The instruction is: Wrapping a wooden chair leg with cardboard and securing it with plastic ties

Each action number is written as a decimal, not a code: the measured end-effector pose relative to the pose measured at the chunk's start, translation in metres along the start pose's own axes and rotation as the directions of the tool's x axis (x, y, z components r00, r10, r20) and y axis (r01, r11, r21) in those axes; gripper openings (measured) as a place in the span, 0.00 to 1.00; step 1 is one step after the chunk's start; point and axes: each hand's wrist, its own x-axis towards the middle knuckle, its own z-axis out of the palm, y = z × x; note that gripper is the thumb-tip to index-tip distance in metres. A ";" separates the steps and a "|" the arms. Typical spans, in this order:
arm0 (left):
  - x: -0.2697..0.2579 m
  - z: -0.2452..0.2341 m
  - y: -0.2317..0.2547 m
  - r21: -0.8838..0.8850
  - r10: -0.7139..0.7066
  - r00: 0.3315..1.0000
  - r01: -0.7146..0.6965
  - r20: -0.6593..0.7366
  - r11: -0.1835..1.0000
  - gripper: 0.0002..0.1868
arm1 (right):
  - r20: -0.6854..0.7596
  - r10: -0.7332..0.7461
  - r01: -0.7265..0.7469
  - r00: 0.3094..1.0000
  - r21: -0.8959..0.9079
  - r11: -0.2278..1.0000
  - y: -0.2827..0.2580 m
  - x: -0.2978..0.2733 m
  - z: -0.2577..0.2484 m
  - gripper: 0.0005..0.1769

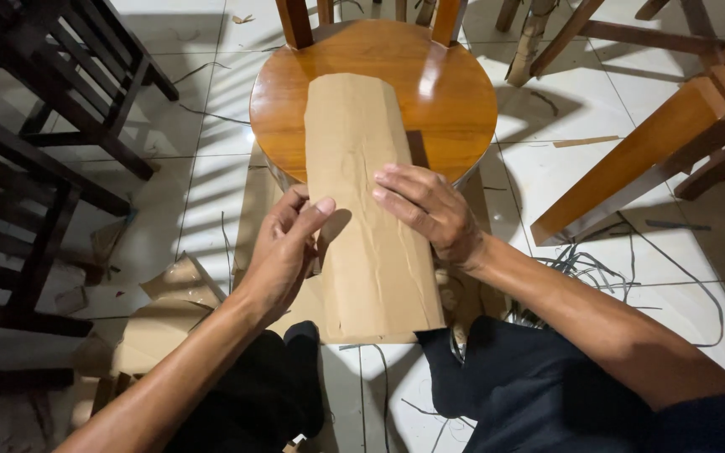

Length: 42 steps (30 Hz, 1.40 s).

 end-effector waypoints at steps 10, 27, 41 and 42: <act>-0.001 0.011 0.014 -0.012 0.041 0.993 -0.043 -0.113 0.999 0.12 | 0.072 -0.192 0.191 0.979 0.022 0.981 -0.014 0.012 -0.012 0.16; 0.014 -0.040 0.013 0.098 -0.200 0.974 0.210 -0.109 0.973 0.12 | 0.079 -0.232 0.224 0.969 0.106 0.969 -0.034 0.024 -0.023 0.14; -0.009 -0.060 0.003 0.337 -0.056 0.990 0.097 -0.130 0.936 0.24 | 0.105 -0.359 0.333 0.928 0.201 0.921 -0.062 0.028 -0.005 0.14; -0.014 -0.059 0.005 0.324 -0.058 0.988 0.103 -0.143 0.940 0.23 | 0.111 -0.366 0.338 0.924 0.212 0.917 -0.065 0.030 -0.005 0.15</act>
